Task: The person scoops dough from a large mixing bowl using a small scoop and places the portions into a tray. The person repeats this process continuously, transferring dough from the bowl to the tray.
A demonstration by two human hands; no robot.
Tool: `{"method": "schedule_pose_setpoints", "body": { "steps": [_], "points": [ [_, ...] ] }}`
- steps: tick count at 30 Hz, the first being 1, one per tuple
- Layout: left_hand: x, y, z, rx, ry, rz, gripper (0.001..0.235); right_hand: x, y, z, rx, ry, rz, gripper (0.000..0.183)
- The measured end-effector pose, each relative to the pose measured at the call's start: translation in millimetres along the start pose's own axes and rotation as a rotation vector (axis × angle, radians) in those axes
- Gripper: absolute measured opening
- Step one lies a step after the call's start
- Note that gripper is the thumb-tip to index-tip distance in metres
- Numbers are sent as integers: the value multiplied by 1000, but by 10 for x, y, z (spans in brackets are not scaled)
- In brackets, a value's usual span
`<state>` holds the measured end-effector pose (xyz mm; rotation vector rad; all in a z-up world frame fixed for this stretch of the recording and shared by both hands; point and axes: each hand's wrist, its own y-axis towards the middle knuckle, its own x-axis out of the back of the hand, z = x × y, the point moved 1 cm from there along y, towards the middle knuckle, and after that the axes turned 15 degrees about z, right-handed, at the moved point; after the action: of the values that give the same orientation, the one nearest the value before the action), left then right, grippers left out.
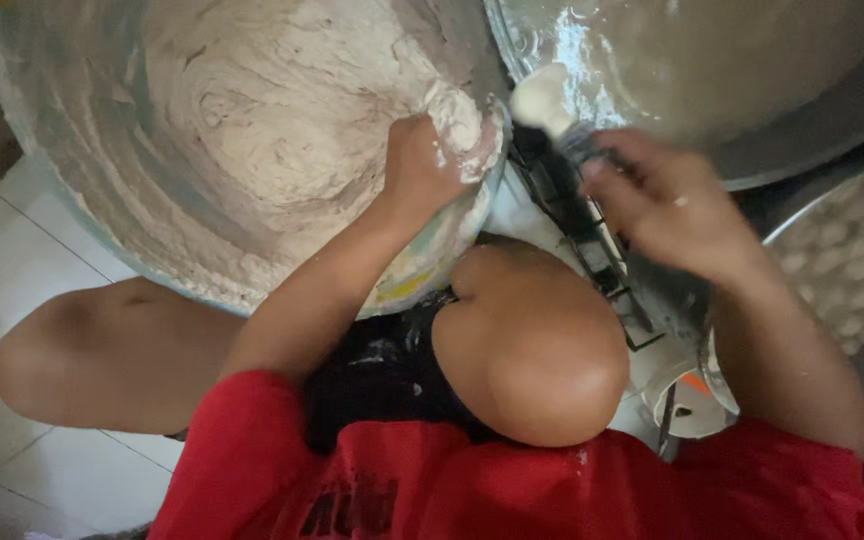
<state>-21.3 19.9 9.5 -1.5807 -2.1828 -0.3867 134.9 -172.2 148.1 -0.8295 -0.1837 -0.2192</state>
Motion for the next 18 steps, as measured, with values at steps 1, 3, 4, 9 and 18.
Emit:
{"method": "schedule_pose_setpoints", "body": {
  "steps": [1,3,4,9,18],
  "points": [
    [6,29,-24,-33,15,19,22,-78,-9,36,-13,35,66,36],
    [14,30,-44,-55,-9,24,24,-184,-17,110,74,-142,35,42],
    [14,13,-44,-47,-44,16,23,-222,-25,142,118,-231,21,45],
    [-63,14,-83,21,-1,1,20,-329,24,296,430,-318,-12,44],
    [-37,96,-25,252,164,-42,18,-38,160,73,178,-215,12,47]
  ]
}}
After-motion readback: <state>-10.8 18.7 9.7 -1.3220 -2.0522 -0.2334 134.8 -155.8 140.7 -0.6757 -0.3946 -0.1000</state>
